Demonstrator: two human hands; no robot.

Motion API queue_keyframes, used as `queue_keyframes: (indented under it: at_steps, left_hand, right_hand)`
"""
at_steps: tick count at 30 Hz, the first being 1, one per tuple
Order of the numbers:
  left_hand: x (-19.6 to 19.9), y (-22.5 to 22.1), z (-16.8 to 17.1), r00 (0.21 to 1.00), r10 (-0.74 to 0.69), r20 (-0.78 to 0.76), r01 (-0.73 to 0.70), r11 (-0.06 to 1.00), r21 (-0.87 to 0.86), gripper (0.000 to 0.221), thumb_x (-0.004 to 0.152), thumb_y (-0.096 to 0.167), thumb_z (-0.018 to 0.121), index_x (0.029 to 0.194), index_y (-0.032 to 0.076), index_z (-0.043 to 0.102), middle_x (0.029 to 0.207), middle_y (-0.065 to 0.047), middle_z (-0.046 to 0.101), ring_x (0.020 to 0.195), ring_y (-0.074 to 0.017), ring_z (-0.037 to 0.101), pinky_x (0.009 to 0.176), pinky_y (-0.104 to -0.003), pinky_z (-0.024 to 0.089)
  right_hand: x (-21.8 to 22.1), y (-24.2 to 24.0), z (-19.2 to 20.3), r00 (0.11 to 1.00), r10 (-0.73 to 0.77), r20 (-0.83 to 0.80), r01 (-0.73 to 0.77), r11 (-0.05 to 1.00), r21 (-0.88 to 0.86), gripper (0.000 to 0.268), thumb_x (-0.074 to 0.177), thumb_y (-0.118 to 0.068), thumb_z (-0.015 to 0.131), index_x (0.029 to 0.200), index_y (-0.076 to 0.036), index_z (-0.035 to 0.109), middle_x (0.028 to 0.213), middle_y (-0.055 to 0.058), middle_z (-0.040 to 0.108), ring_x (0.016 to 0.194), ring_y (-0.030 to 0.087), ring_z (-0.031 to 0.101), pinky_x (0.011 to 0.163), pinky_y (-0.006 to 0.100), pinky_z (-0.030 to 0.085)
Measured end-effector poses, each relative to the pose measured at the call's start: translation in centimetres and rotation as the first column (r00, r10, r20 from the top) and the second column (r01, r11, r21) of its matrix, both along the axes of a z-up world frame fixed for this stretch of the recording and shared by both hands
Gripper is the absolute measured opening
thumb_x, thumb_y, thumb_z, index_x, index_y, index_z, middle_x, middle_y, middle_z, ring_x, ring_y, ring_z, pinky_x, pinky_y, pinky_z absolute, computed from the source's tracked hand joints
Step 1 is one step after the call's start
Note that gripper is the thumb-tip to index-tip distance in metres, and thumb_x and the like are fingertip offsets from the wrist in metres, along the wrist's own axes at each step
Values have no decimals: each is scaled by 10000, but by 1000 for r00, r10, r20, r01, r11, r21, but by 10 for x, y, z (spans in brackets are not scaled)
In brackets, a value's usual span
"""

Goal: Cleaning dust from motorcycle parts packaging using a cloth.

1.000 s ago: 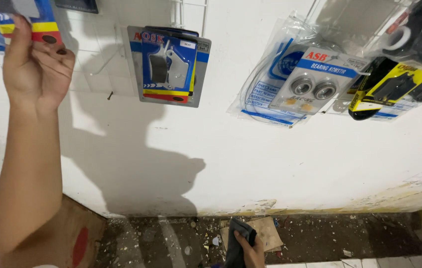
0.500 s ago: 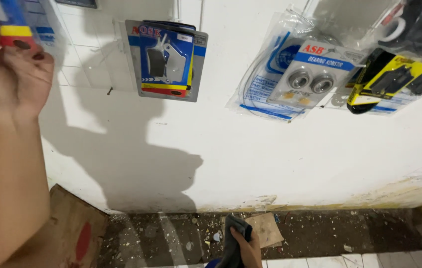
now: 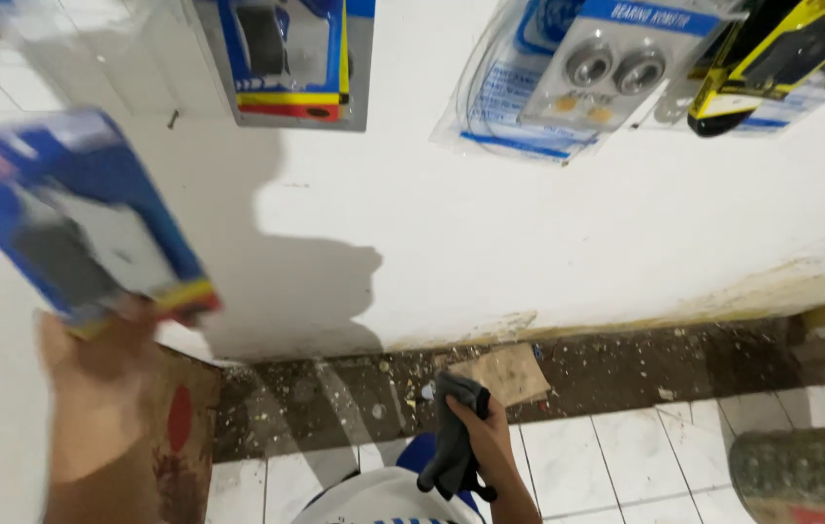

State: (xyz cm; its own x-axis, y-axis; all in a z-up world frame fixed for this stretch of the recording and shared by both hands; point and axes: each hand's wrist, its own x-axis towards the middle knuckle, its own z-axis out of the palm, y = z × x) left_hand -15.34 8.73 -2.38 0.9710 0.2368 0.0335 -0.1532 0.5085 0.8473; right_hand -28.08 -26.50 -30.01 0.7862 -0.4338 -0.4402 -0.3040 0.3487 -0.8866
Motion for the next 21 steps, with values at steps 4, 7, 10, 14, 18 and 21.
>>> queue_keyframes:
  at_steps: [4, 7, 10, 14, 18, 21]
  left_hand:
    - [-18, 27, -156, 905, -231, 357, -128, 654, 746, 409, 893, 3, 665, 1274, 5, 518, 1127, -149, 656, 857, -216, 678, 698, -251, 608]
    - [-45, -13, -221, 947, -311, -80, 321, 913, 253, 429, 815, -32, 743, 1219, 30, 613, 1110, -145, 712, 921, -269, 726, 779, -354, 635]
    - [-80, -53, -239, 935, -329, -135, 354, 834, 423, 513, 729, 60, 888, 1213, 99, 722, 1059, -117, 783, 927, -190, 738, 866, -359, 594]
    - [-114, -83, -203, 822, -560, -107, 553, 738, 387, 290, 894, 57, 730, 1183, 31, 720, 1049, -156, 778, 955, -200, 695, 896, -426, 560]
    - [-125, -96, -187, 732, -677, -77, 637, 640, 430, 265, 941, 17, 626, 1190, 22, 716, 1005, -143, 780, 946, -195, 682, 881, -463, 575]
    - [-126, -98, -160, 737, -670, -82, 619, 621, 481, 183, 927, 3, 631, 1089, 19, 714, 865, -164, 756, 812, -169, 651, 745, -452, 574]
  right_hand:
    - [-11, 6, 17, 999, 1, -42, -1, 1000, 8, 335, 836, -46, 754, 1127, 118, 728, 916, 218, 742, 727, 275, 644, 634, 353, 518]
    - [-24, -2, 7, 1000, 30, -8, -30, 999, -15, 302, 808, -66, 778, 1044, 117, 734, 878, 203, 737, 702, 278, 651, 646, 351, 529]
    - [-40, 0, 18, 996, -81, 29, 82, 995, -62, 433, 727, -143, 880, 1089, 36, 724, 961, 192, 705, 871, 309, 677, 794, 459, 551]
    - [-42, 14, 82, 936, 98, 337, -27, 977, -211, 468, 701, -79, 847, 1137, 24, 711, 1113, 203, 686, 1085, 306, 647, 949, 429, 502]
    - [-28, 31, 123, 709, 509, 488, -15, 703, -711, 411, 808, -57, 800, 1198, 50, 725, 1099, 192, 607, 1002, 335, 624, 950, 428, 508]
    - [-20, 50, 121, 684, 520, 512, 38, 675, -737, 356, 838, -57, 761, 1181, 39, 745, 1061, 164, 566, 935, 307, 605, 918, 413, 537]
